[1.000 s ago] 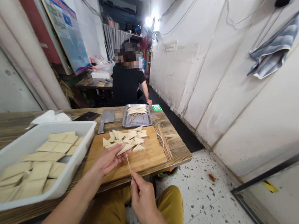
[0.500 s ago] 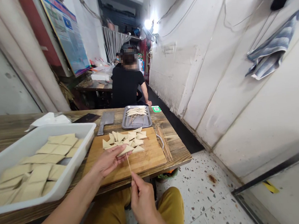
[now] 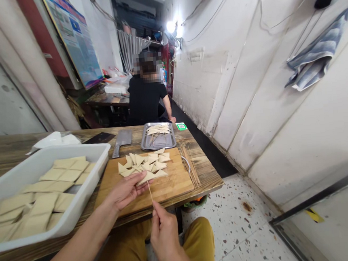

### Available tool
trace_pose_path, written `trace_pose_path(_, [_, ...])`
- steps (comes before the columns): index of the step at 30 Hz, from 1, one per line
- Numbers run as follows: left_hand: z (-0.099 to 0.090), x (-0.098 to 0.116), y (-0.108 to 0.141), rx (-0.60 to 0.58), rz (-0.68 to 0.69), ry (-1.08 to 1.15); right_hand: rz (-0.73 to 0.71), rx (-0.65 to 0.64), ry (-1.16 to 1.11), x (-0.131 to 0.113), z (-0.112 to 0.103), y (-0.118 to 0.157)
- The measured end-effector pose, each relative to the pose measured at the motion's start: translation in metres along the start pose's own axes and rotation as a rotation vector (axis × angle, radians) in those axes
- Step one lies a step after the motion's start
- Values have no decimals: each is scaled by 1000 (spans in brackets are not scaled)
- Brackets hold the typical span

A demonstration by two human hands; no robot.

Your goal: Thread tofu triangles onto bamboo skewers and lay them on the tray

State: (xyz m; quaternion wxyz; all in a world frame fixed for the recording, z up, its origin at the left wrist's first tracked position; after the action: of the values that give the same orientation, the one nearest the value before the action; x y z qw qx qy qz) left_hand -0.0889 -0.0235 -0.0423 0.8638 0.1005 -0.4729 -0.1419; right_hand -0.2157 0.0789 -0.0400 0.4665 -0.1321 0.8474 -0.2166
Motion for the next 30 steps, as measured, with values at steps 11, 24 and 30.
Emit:
trace_pose_path(11, [-3,-8,-4,19,-30,6,-9,22,48,-2,3,-2])
trace_pose_path(24, [-1,-25,-1,-28,-91,-8,61,21,41,10,8,-8])
trace_pose_path(30, [9,-35,4,-57,-100,-16,54,62,40,14,3,-16])
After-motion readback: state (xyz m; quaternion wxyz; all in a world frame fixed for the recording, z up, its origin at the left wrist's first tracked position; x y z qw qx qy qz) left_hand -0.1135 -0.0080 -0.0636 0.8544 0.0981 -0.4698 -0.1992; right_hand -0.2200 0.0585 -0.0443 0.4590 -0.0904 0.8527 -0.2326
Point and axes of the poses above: each hand's wrist, its own y-axis away from the middle knuckle, its own z-axis out of the palm, x = y × z, the point moved 8 cm from there along -y, towards the middle knuckle, and after that the axes turned 2 degrees about -y, right-handed, at the moved point
